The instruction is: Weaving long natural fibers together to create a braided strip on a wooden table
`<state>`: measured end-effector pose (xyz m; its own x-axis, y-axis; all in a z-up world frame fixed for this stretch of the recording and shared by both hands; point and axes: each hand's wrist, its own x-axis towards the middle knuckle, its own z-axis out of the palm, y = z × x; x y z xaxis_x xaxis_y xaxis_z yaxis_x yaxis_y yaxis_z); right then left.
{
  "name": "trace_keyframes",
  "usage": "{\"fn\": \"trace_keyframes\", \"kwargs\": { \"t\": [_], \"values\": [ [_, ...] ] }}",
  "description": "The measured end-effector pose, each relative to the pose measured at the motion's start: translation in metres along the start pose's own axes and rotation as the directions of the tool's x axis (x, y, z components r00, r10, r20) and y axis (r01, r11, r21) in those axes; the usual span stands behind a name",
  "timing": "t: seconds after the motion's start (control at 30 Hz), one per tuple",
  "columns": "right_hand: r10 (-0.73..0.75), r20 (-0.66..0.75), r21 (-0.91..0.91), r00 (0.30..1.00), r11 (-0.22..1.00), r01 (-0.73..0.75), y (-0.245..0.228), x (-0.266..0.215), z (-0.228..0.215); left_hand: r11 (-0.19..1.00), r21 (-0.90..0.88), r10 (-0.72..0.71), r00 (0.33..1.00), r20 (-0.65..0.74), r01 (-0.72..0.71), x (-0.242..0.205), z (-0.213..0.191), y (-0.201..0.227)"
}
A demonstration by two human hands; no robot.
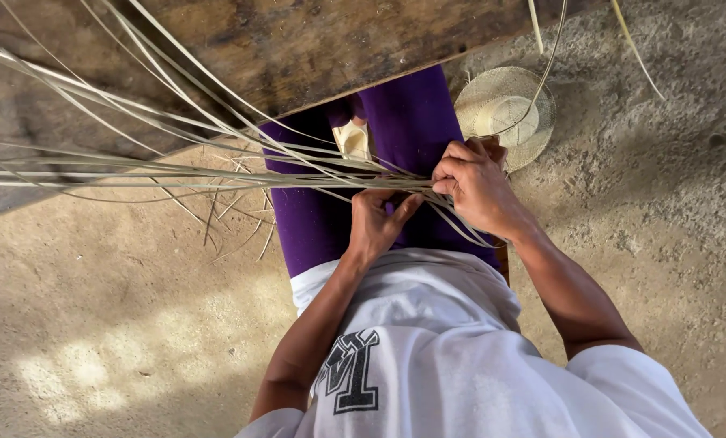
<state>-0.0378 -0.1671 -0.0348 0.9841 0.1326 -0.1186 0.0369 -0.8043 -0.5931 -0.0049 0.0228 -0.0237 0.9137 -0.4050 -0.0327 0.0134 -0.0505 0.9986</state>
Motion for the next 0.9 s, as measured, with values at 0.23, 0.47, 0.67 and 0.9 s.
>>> {"fn": "trace_keyframes", "kwargs": {
  "t": [0.23,0.47,0.67,0.9],
  "values": [
    [-0.038,0.005,0.050,0.999,0.998,0.038,-0.012,0.003,-0.011,0.983,0.114,0.146,0.989,-0.018,-0.143,0.009,-0.003,0.035],
    [-0.019,0.001,0.129,1.000,0.991,0.019,-0.001,0.003,-0.003,0.999,-0.021,0.037,0.999,-0.022,-0.038,-0.004,0.008,-0.026],
    [-0.015,0.053,0.291,0.998,0.957,-0.001,-0.006,0.006,-0.016,0.984,-0.137,-0.115,0.993,-0.009,0.113,-0.006,0.011,-0.024],
    [-0.026,0.082,0.267,0.996,0.964,0.003,-0.027,0.011,-0.036,0.980,-0.157,-0.121,0.993,-0.001,0.119,-0.006,0.008,-0.015]
  ]
}}
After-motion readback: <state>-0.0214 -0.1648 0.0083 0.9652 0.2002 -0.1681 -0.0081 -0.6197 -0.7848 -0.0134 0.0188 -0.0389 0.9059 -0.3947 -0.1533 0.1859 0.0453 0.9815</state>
